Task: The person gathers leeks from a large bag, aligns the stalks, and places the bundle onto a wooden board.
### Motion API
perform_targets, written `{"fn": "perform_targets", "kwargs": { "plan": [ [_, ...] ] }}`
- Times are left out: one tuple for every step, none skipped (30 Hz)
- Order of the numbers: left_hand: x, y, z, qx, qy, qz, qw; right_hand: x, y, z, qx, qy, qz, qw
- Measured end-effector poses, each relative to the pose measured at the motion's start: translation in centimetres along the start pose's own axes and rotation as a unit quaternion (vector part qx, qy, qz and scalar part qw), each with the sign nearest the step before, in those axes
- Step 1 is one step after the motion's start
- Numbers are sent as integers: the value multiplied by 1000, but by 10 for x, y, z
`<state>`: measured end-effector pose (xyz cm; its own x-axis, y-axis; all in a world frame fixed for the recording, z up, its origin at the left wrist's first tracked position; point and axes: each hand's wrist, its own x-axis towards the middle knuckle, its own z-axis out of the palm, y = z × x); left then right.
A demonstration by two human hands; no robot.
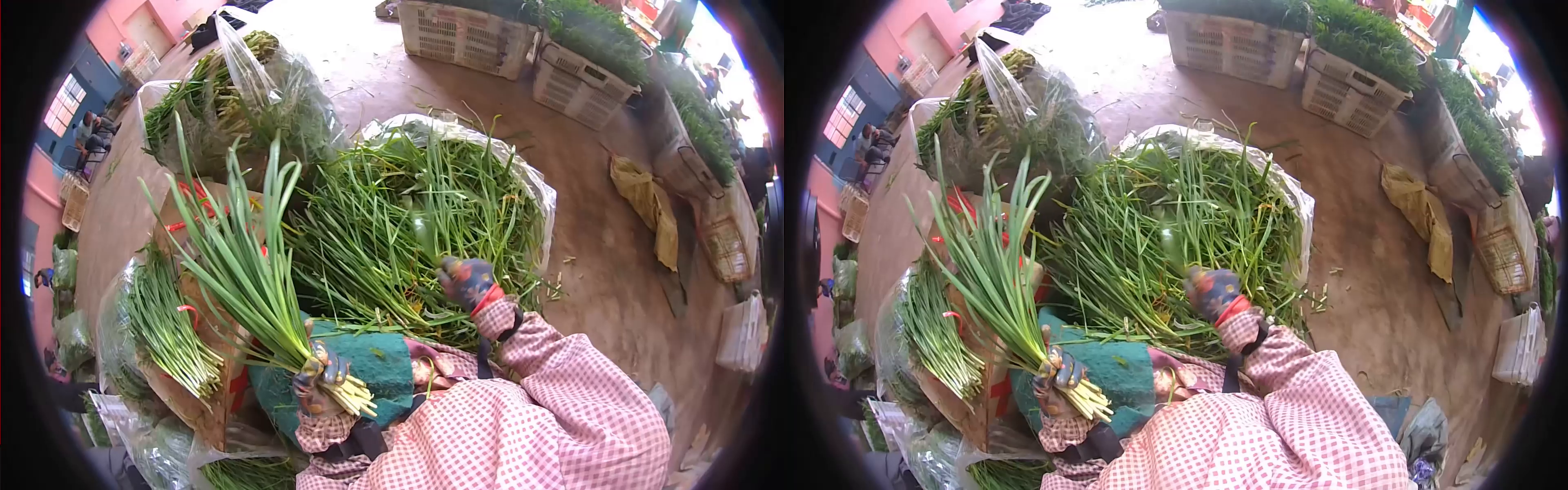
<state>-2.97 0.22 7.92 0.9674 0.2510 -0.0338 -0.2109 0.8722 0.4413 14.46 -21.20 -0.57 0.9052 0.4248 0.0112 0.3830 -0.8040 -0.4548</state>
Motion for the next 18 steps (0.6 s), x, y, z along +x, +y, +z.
{"fn": "perform_targets", "kwargs": {
  "plan": [
    [0,-1,-1,-3,10,-1,1000,-6,-10,7,-27,-12,-58,998],
    [1,-1,-2,-5,18,-2,1000,-11,-19,13,-55,-21,-116,992],
    [3,-1,-2,-7,24,-1,1000,-19,-33,8,-37,-78,-136,987],
    [3,-1,-2,-6,23,-2,1000,-27,-45,1,-19,-135,-157,978],
    [3,0,-2,-5,14,-7,1000,-36,-47,1,-24,-132,-163,977],
    [2,1,-2,-5,7,-10,1000,-38,-44,1,-24,-133,-166,977],
    [1,2,-1,-5,10,-6,1000,-41,-38,0,94,-86,-121,984],
    [1,2,0,0,16,-2,1000,-45,-30,-1,211,-39,-72,974],
    [0,3,0,5,21,0,1000,-47,-11,3,312,-44,17,949],
    [-1,2,-2,4,22,0,1000,-43,9,10,440,-52,97,891],
    [-1,1,-3,0,18,2,1000,-40,20,-1,419,-47,174,890],
    [-1,0,-4,-4,13,6,1000,-36,25,-14,412,-42,220,883],
    [0,-1,-4,-5,11,7,1000,-30,42,-9,375,-65,235,894],
    [1,-1,-5,-10,3,6,1000,-24,54,-2,337,-89,249,904],
    [1,0,-4,-13,-6,4,1000,-18,49,-5,337,-89,248,904],
    [1,0,-2,-13,-7,6,1000,-11,39,-9,253,-121,218,935],
    [1,0,1,4,6,11,1000,-5,30,-9,166,-153,184,957],
    [-1,0,3,21,21,17,999,-2,25,-4,77,-175,147,970]
  ]
}}
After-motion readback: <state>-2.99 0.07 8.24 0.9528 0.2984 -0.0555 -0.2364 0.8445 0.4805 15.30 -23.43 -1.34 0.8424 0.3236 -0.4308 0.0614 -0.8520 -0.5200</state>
